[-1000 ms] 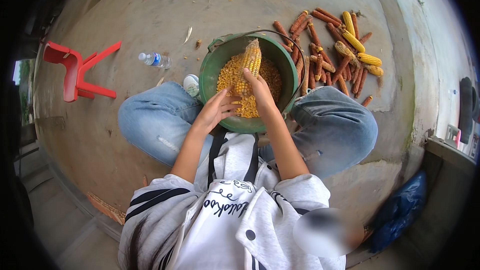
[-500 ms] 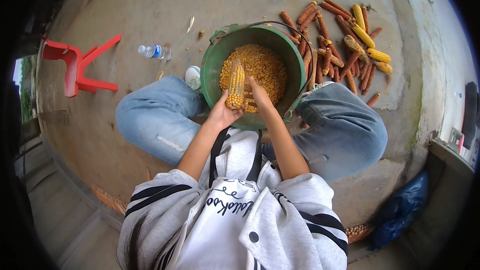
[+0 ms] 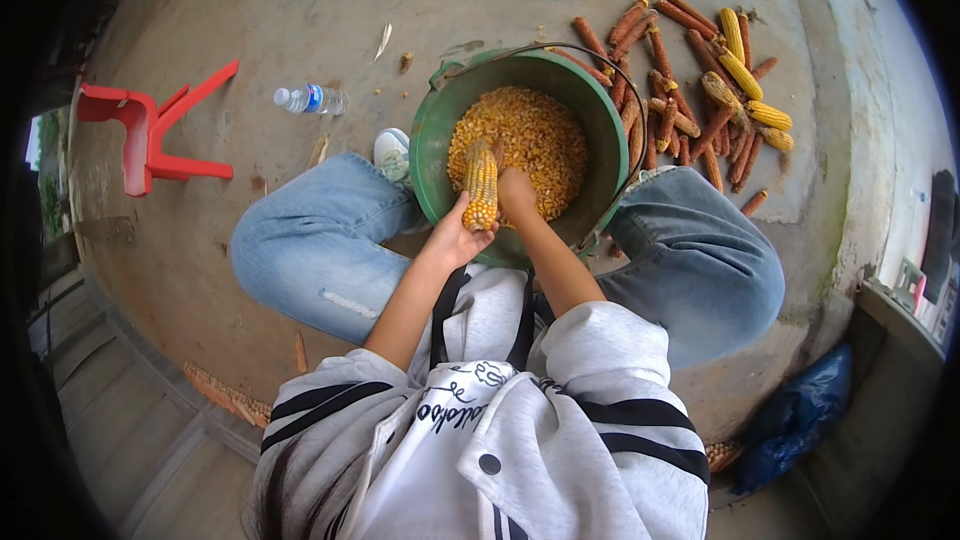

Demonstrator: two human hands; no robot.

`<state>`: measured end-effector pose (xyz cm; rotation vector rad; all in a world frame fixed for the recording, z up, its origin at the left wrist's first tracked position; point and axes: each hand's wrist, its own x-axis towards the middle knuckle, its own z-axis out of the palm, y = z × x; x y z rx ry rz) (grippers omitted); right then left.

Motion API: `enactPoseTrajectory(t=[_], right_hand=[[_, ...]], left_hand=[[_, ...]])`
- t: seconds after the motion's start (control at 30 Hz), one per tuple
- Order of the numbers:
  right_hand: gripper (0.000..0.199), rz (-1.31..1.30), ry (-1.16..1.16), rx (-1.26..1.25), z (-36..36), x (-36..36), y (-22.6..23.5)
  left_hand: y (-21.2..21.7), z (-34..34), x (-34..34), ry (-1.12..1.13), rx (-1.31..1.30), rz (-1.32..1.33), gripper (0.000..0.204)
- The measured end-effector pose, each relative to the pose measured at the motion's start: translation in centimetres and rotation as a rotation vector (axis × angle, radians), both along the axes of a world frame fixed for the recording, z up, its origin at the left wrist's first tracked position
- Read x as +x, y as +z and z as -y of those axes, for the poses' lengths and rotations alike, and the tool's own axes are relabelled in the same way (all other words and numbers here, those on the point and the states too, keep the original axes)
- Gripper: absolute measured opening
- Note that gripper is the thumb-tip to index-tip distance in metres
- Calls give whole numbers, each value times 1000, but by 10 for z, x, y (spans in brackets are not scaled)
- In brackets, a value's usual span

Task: The person sits on the floor and manually removes corn kernels from dried cobs by hand, dropping the kernels into a green bucket. The person handles multiple cobs one at a time, rotating them to remove kernels until the cob is bare, then discards the cob to the side.

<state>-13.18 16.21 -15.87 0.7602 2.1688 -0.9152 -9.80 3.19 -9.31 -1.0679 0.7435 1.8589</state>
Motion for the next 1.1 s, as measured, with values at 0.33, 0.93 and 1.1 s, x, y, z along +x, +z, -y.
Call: enactPoseTrajectory(t=[0.33,0.93,1.1], right_hand=[[45,-267,-237,-25,-79,-18,74],[37,-91,-52,-62,-69,-8,107],[37,-310,93,40,-69,2,77]], left_hand=[[-42,-41,-14,6,18,71,34],[-43,-45,-6,1,-81,140,46],[-47,-46,-6,-23,-51,89,44]])
